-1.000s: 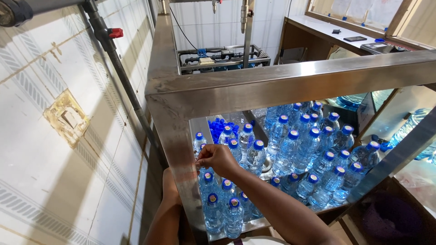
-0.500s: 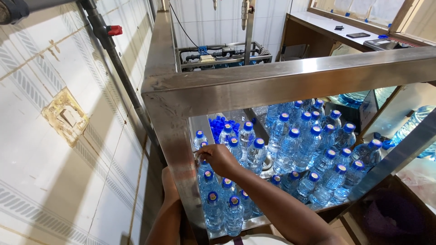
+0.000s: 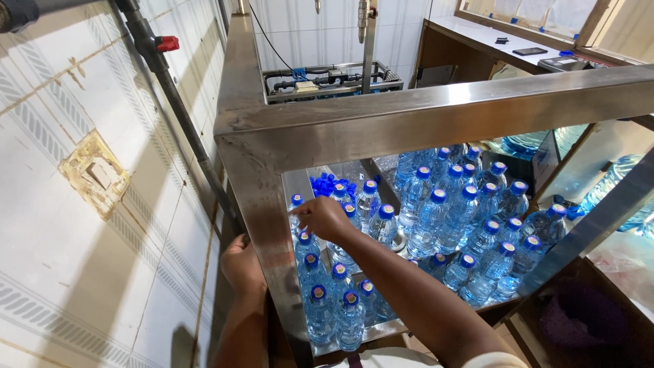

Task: The person applies small round stickers to the caps of multiple plastic water bottles arranged on a stainless steel table. They pick up each sticker, place it on a bottle cap, and smooth it down before moving to the next bottle.

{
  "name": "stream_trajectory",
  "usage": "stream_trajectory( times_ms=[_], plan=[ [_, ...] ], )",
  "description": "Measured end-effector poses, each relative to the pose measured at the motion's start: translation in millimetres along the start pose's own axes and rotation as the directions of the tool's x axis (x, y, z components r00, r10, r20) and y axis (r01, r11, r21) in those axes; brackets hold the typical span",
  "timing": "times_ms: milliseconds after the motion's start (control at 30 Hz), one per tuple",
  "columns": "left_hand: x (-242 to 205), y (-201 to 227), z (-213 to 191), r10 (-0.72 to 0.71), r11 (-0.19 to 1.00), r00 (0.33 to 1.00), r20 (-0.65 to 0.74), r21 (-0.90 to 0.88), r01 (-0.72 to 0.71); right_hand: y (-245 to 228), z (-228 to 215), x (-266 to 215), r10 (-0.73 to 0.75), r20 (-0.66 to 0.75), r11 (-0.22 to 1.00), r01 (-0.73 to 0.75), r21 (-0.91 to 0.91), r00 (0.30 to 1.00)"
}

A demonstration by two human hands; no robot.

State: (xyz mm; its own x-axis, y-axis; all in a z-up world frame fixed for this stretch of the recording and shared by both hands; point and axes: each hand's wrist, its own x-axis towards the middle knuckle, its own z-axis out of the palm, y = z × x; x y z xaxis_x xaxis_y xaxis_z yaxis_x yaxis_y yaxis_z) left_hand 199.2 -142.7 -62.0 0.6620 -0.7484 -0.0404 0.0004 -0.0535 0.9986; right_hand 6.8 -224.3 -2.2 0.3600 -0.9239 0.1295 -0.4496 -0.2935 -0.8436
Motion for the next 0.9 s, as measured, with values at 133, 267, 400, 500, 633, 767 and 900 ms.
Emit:
stream_trajectory(
  times_ms=[133,267,400,500,633,767,900],
  plan=[
    [-11.3,14.5,-2.0,-0.026,0.979,0.998,0.058,-0.198,0.037,17.6,19.1,39.2,-0.063,-0.015,0.807,0.042,-0.590,0.998],
    [-18.3,5.6,-3.6,-0.072,0.937,0.991,0.109,-0.334,0.105,80.3,51.7,80.0,-0.033,-0.051,0.551,-0.025,-0.834,0.998],
    [-16.8,4.0,-7.8,-0.033,0.911,0.991,0.131,-0.404,0.084,98.8,60.6,95.0,-0.033,-0.185,0.643,-0.121,-0.756,0.982],
    [-18.3,-0.9,-9.2,-0.019,0.905,0.992,0.125,-0.419,0.070,74.5,58.1,88.2,-0.131,-0.151,0.482,-0.070,-0.873,0.980],
    [-16.9,-4.4,-12.1,0.006,0.912,0.991,0.131,-0.407,0.049,67.8,67.4,67.2,-0.263,-0.184,0.563,-0.004,-0.826,0.947],
    [-6.5,-6.2,-12.2,-0.105,0.822,0.985,0.136,-0.546,0.163,57.2,74.4,45.5,-0.105,-0.017,0.657,0.057,-0.752,0.994],
    [-22.1,9.8,-7.2,-0.103,0.805,0.984,0.143,-0.570,0.167,49.6,74.3,33.7,0.222,0.162,0.660,-0.026,-0.751,0.962]
  ],
)
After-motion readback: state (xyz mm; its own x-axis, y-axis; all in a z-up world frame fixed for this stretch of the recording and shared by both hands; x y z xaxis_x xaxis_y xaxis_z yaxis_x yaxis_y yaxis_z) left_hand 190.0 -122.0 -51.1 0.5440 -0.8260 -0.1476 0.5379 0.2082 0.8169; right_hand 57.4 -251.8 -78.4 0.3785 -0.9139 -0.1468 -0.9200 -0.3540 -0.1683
